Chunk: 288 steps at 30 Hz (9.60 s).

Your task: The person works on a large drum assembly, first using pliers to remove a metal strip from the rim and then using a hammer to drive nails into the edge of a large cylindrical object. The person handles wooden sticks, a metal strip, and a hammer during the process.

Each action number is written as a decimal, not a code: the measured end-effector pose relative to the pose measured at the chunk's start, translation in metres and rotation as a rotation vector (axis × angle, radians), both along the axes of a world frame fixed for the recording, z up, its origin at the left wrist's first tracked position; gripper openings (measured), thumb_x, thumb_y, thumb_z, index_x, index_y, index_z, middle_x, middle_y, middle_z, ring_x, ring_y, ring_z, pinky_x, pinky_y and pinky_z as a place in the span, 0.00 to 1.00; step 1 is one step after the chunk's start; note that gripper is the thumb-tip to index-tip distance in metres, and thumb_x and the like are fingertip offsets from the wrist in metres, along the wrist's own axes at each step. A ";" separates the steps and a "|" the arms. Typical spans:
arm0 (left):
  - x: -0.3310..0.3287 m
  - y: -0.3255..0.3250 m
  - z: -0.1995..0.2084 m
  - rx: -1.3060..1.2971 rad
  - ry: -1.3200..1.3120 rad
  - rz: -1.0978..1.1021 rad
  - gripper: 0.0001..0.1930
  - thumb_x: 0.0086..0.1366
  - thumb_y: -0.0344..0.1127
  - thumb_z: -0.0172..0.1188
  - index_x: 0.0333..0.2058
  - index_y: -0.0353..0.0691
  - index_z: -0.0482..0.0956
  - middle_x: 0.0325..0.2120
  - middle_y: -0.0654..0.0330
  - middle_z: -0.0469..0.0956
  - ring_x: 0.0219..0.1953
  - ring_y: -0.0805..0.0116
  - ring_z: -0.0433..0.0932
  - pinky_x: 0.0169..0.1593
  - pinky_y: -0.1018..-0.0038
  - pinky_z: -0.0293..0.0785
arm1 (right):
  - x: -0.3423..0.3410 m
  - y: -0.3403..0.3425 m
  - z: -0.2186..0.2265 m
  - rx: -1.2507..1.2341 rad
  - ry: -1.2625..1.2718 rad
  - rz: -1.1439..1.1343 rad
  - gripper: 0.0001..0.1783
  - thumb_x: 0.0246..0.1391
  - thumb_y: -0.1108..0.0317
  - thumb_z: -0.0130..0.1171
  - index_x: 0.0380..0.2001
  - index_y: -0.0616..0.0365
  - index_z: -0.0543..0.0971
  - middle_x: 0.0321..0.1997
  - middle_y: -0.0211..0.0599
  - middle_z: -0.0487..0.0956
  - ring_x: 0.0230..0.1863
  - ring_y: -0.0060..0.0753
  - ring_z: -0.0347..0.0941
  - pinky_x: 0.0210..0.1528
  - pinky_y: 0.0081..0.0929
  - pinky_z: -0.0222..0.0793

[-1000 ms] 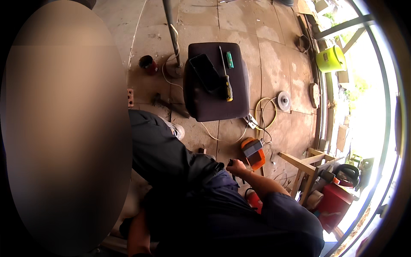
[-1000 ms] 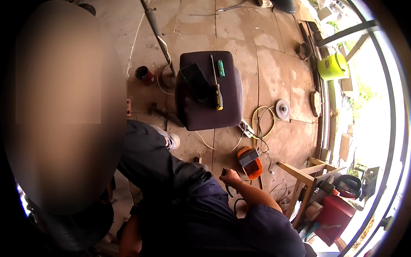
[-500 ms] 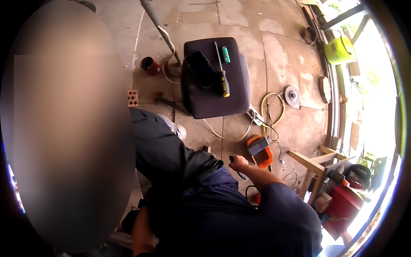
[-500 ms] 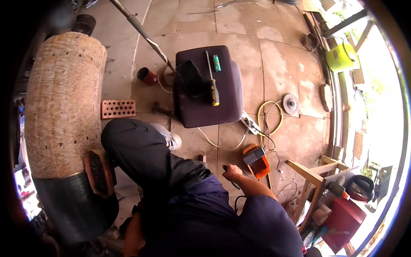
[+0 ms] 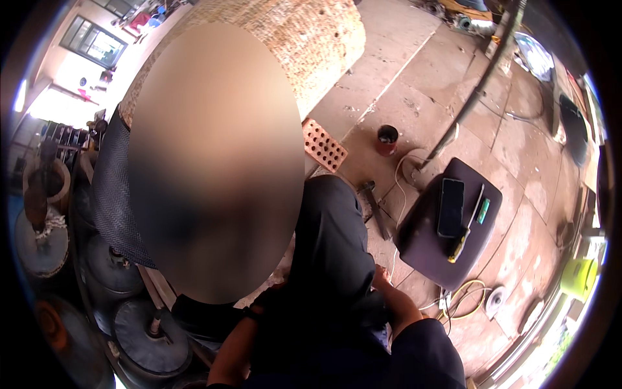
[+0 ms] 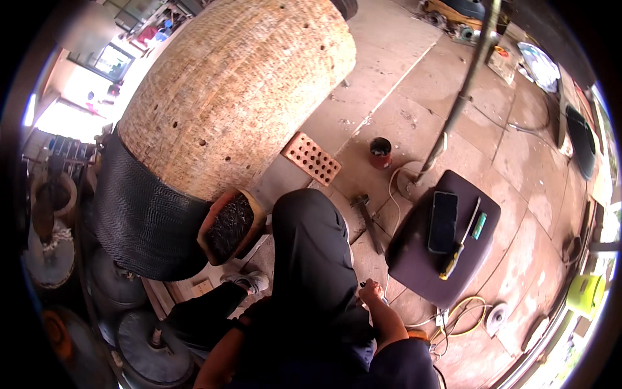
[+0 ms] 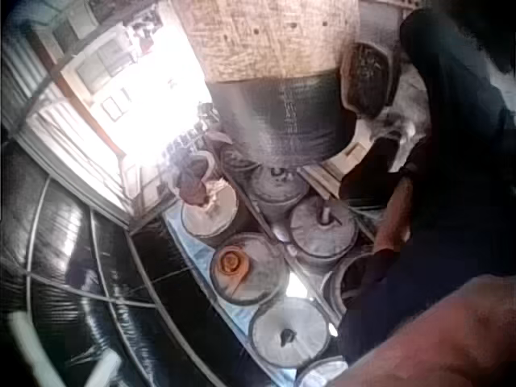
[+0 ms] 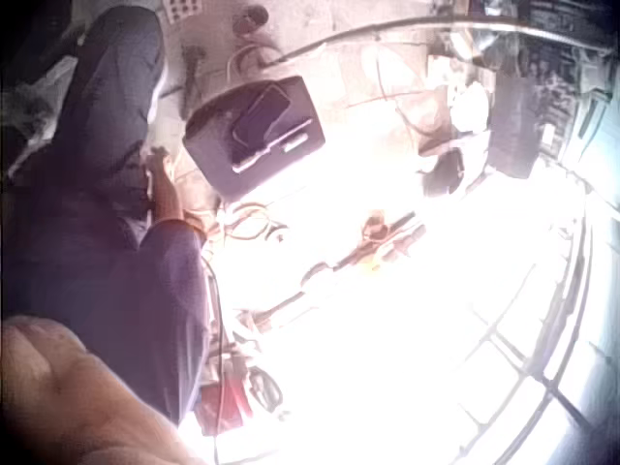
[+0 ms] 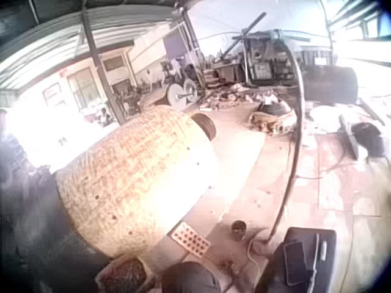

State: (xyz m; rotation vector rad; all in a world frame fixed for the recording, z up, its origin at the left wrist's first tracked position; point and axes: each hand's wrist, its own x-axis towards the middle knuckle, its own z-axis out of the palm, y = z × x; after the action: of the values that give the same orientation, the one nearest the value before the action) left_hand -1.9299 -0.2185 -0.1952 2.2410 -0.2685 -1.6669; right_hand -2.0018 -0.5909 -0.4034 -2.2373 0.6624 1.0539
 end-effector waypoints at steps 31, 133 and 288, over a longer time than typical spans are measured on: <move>0.047 0.026 -0.069 -0.116 0.187 0.291 0.20 0.69 0.45 0.52 0.56 0.47 0.76 0.50 0.51 0.80 0.54 0.57 0.78 0.57 0.64 0.71 | 0.442 0.147 -0.085 0.047 -0.915 1.160 0.30 0.65 0.55 0.44 0.69 0.48 0.64 0.73 0.41 0.62 0.75 0.47 0.53 0.75 0.53 0.44; 0.279 -0.106 0.260 -0.456 -1.700 0.750 0.06 0.64 0.31 0.57 0.36 0.37 0.79 0.25 0.53 0.80 0.31 0.55 0.80 0.36 0.63 0.75 | 0.362 0.151 0.417 -0.267 -1.219 1.753 0.13 0.49 0.76 0.56 0.40 0.59 0.80 0.36 0.41 0.77 0.41 0.44 0.75 0.48 0.44 0.71; 0.277 -0.065 0.183 -0.954 -1.192 1.405 0.20 0.75 0.45 0.52 0.55 0.37 0.77 0.27 0.67 0.76 0.32 0.80 0.72 0.39 0.79 0.68 | 0.386 0.172 0.390 0.839 -0.982 0.361 0.07 0.56 0.73 0.62 0.32 0.68 0.80 0.30 0.43 0.81 0.34 0.26 0.78 0.38 0.29 0.72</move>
State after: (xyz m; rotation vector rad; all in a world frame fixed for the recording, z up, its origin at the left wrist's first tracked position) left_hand -1.6534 -0.2834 -0.0127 1.5175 0.2165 0.5064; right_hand -1.6155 -0.4188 -0.0136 -1.7767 -0.5330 0.1684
